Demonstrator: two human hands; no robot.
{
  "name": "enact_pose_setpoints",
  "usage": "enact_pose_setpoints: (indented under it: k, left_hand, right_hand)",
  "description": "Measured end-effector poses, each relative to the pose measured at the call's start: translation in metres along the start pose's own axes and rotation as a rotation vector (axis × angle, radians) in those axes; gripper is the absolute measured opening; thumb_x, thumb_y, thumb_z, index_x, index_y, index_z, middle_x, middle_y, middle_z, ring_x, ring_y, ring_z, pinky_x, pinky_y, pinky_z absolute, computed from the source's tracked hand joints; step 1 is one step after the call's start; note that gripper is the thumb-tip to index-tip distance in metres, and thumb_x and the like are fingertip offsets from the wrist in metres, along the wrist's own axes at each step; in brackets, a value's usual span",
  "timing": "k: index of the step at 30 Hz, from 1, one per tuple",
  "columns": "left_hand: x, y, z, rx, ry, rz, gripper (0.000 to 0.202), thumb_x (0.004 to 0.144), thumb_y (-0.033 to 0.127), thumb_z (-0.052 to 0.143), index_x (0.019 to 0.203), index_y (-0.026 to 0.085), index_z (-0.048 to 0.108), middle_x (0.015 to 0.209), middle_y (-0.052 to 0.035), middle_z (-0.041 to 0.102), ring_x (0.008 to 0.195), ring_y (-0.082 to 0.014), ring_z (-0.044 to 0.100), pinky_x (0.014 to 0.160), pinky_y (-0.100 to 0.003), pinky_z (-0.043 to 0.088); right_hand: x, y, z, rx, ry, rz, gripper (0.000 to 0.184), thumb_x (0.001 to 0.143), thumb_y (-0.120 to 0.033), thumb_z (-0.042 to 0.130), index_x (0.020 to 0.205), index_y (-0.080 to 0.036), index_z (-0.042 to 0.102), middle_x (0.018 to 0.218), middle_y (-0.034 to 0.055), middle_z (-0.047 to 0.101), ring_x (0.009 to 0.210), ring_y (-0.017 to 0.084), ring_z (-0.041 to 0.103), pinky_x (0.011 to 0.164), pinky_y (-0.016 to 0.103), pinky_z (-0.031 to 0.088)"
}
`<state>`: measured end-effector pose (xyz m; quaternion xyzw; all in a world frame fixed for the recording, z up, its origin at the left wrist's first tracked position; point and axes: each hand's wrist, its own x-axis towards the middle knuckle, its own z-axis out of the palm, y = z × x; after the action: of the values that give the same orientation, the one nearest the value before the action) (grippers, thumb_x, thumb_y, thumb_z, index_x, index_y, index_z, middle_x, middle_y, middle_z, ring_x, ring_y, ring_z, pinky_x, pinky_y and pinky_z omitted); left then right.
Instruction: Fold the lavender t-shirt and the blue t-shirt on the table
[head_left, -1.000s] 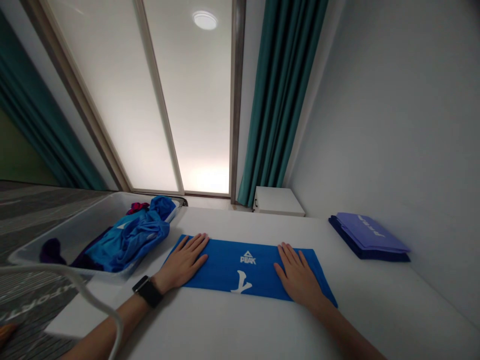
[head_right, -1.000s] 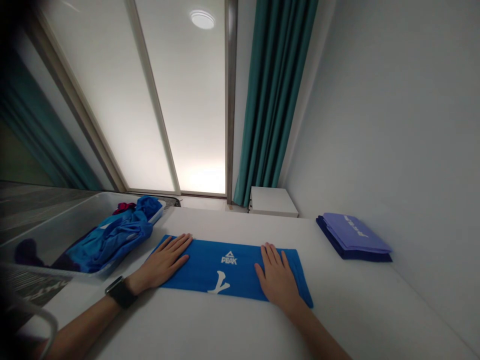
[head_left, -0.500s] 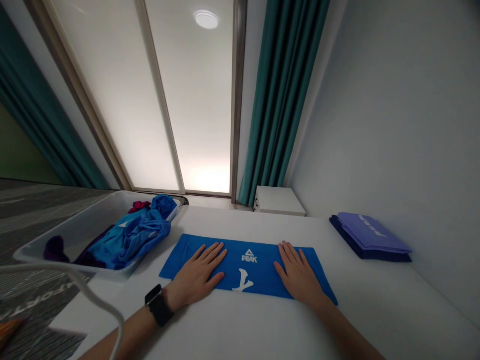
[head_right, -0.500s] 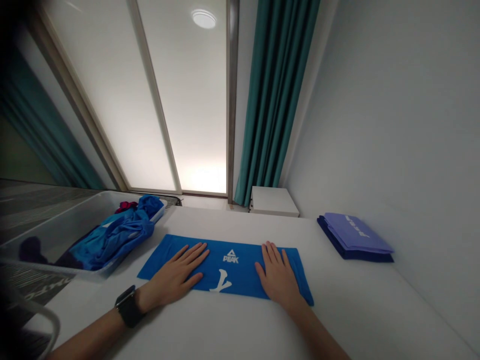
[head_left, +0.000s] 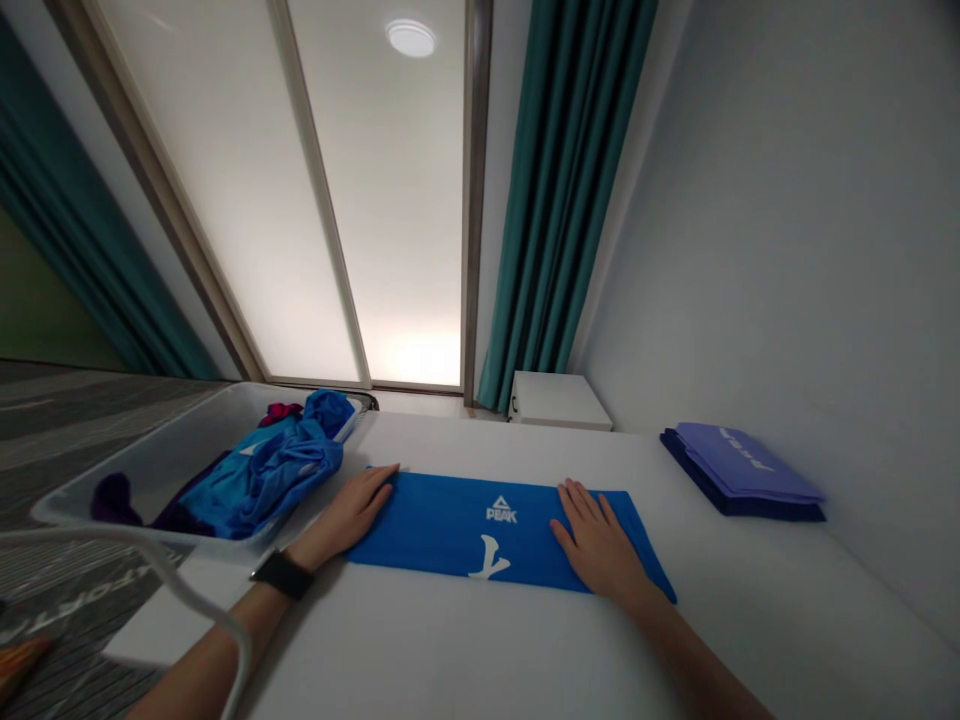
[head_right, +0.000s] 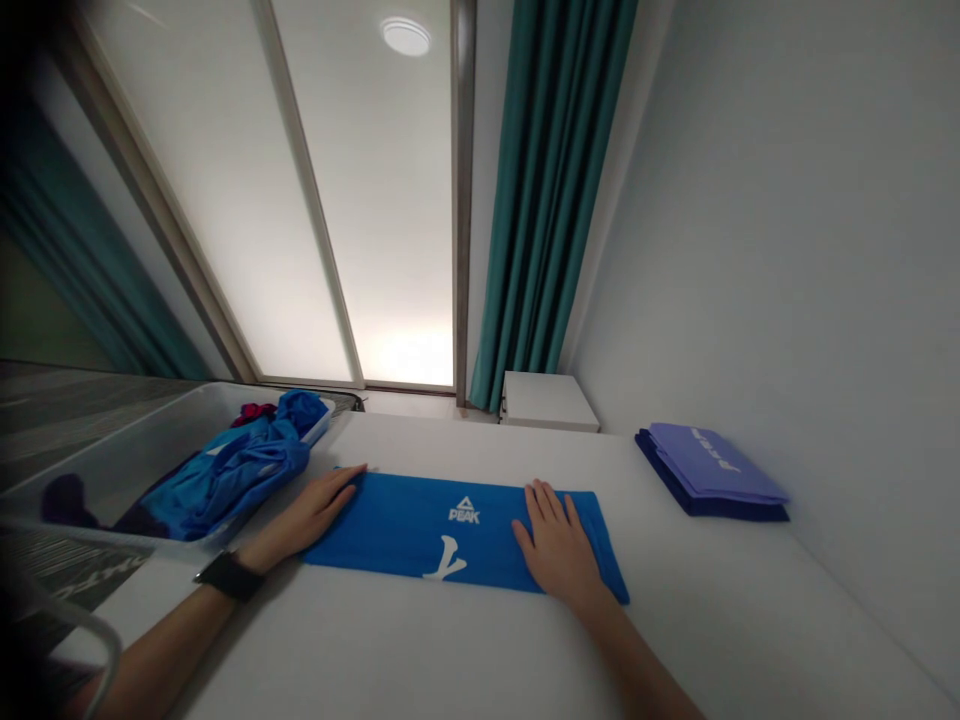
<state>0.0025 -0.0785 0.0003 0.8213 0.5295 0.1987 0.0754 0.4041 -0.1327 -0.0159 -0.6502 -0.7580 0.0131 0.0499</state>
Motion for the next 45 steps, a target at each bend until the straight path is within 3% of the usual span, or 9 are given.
enact_pose_setpoints:
  k: [5,14,21,32,35,38,40,45]
  left_hand:
    - [0.004,0.000,-0.009,-0.042,0.058,0.036,0.042,0.095,0.040,0.035,0.116,0.019,0.065,0.111,-0.0102,0.069,0.104,-0.0247,0.063,0.096,-0.037,0.049]
    - [0.013,0.000,-0.012,0.011,0.042,0.000,0.030,0.095,0.035,0.039,0.092,0.018,0.064,0.094,-0.0098,0.065,0.092,-0.0243,0.061,0.087,-0.037,0.048]
    - [0.015,0.001,-0.013,0.063,0.048,-0.024,0.028,0.097,0.035,0.036,0.090,0.020,0.059,0.094,-0.0073,0.064,0.092,-0.0231,0.061,0.085,-0.034,0.046]
    - [0.020,0.009,-0.014,0.245,-0.002,-0.090,0.028,0.096,0.030,0.037,0.093,0.020,0.062,0.097,-0.0074,0.067,0.097,-0.0259,0.061,0.086,-0.039,0.045]
    - [0.019,0.012,-0.013,0.296,0.013,-0.092,0.030,0.096,0.026,0.036,0.103,0.018,0.064,0.103,-0.0095,0.067,0.100,-0.0271,0.062,0.088,-0.042,0.045]
    - [0.018,0.033,-0.009,0.281,0.087,-0.030,0.037,0.097,0.024,0.034,0.123,0.017,0.058,0.120,-0.0120,0.064,0.112,-0.0272,0.059,0.096,-0.044,0.043]
    - [0.016,0.059,-0.003,0.241,0.103,0.105,0.041,0.099,0.028,0.034,0.133,0.017,0.052,0.134,-0.0113,0.058,0.125,-0.0261,0.051,0.105,-0.044,0.038]
    - [0.015,0.129,0.026,0.139,-0.098,0.477,0.050,0.101,0.039,0.033,0.150,0.027,0.029,0.157,-0.0031,0.030,0.143,-0.0213,0.029,0.117,-0.042,0.024]
  right_hand:
    - [0.004,0.008,0.004,0.004,0.022,-0.033,0.066,0.098,-0.053,0.020,0.151,-0.015,0.029,0.156,0.0090,0.029,0.145,0.023,0.021,0.119,0.047,0.016]
    - [0.005,0.008,0.003,-0.011,-0.011,-0.024,0.067,0.097,-0.053,0.020,0.150,-0.012,0.029,0.156,0.0087,0.028,0.145,0.023,0.022,0.119,0.047,0.015]
    - [0.005,0.009,0.005,-0.006,0.008,-0.032,0.067,0.097,-0.053,0.020,0.150,-0.013,0.030,0.155,0.0091,0.030,0.145,0.023,0.022,0.119,0.047,0.015]
    - [0.004,0.006,0.003,0.002,0.012,0.024,0.067,0.097,-0.051,0.020,0.150,-0.011,0.031,0.156,0.0091,0.029,0.145,0.023,0.022,0.119,0.045,0.014]
    - [0.004,0.005,0.003,-0.010,0.019,0.064,0.068,0.096,-0.050,0.021,0.149,-0.008,0.031,0.155,0.0105,0.029,0.145,0.024,0.022,0.119,0.045,0.014]
    - [0.003,-0.001,-0.001,-0.041,0.036,0.096,0.068,0.097,-0.048,0.021,0.149,-0.005,0.032,0.155,0.0124,0.029,0.145,0.025,0.022,0.119,0.047,0.013]
    - [0.001,-0.010,-0.004,-0.054,0.061,0.090,0.068,0.097,-0.047,0.021,0.148,-0.004,0.032,0.155,0.0130,0.028,0.145,0.026,0.021,0.119,0.047,0.011]
    - [-0.006,-0.032,-0.004,-0.024,0.106,0.012,0.070,0.098,-0.051,0.018,0.149,-0.005,0.030,0.157,0.0133,0.024,0.146,0.025,0.015,0.119,0.045,0.008]
